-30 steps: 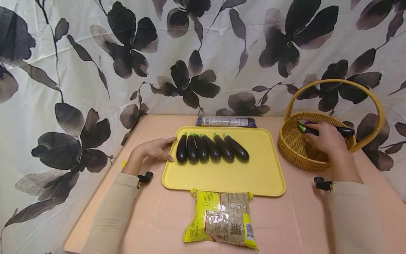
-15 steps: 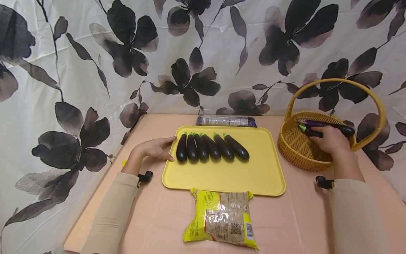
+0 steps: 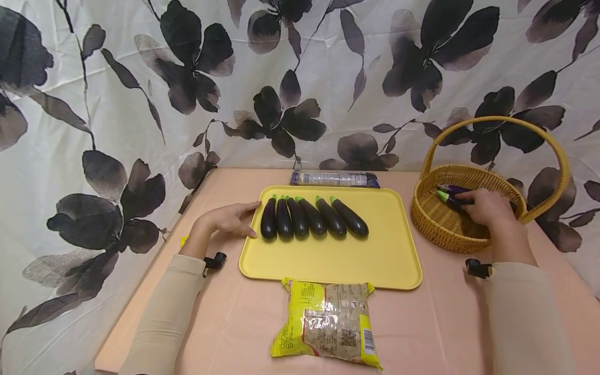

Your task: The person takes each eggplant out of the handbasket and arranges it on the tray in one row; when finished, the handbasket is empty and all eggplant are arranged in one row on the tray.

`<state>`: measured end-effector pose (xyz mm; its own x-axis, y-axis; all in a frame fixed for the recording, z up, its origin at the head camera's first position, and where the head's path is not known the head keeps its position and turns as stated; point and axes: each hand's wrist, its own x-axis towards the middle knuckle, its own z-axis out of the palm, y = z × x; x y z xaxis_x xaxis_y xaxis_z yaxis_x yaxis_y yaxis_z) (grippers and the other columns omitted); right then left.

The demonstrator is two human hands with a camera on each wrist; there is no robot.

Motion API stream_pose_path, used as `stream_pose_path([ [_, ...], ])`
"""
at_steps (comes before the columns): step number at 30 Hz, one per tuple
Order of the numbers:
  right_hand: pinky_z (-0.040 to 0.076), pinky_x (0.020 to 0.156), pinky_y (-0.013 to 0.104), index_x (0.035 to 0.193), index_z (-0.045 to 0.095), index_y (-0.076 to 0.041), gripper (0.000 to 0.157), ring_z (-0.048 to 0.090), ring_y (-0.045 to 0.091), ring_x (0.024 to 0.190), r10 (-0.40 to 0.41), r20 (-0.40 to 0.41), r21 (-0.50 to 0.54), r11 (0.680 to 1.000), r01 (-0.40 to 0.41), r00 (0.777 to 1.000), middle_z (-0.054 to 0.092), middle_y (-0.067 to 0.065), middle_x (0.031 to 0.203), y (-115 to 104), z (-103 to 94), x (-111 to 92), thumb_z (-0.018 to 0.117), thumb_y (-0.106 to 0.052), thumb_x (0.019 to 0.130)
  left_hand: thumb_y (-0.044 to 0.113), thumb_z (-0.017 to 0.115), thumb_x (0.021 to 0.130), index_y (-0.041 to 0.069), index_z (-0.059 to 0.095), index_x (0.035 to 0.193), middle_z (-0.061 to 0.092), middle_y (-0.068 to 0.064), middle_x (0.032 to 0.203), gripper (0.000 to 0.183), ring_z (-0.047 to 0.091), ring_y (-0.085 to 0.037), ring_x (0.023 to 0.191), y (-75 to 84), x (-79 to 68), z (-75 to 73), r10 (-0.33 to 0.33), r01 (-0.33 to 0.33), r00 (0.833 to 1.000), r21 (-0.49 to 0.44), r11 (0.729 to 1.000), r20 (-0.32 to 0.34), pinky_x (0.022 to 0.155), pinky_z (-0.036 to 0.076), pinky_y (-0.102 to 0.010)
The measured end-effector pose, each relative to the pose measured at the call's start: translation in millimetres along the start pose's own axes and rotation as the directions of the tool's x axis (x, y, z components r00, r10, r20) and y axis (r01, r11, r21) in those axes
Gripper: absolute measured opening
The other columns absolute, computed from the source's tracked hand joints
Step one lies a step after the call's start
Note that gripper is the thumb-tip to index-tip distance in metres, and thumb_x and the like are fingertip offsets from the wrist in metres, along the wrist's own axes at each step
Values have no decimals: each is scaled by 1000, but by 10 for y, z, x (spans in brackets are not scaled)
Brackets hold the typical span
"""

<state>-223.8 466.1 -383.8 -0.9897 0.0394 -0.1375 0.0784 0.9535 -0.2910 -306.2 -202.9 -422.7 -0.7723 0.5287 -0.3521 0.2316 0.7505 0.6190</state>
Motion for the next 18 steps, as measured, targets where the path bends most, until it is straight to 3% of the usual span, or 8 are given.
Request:
stream_pose_path([
  [18,30,108,81,144,58,-2,56,33,70,132,-65,83,42,997,62,994,38,49,145,-168,67,31,65,-39,103,39,92,79,16,23,167,19,-8,175,115,11,-28,163,-9,2,0,-4,4,1000,11,1000,0,132,12,-48],
])
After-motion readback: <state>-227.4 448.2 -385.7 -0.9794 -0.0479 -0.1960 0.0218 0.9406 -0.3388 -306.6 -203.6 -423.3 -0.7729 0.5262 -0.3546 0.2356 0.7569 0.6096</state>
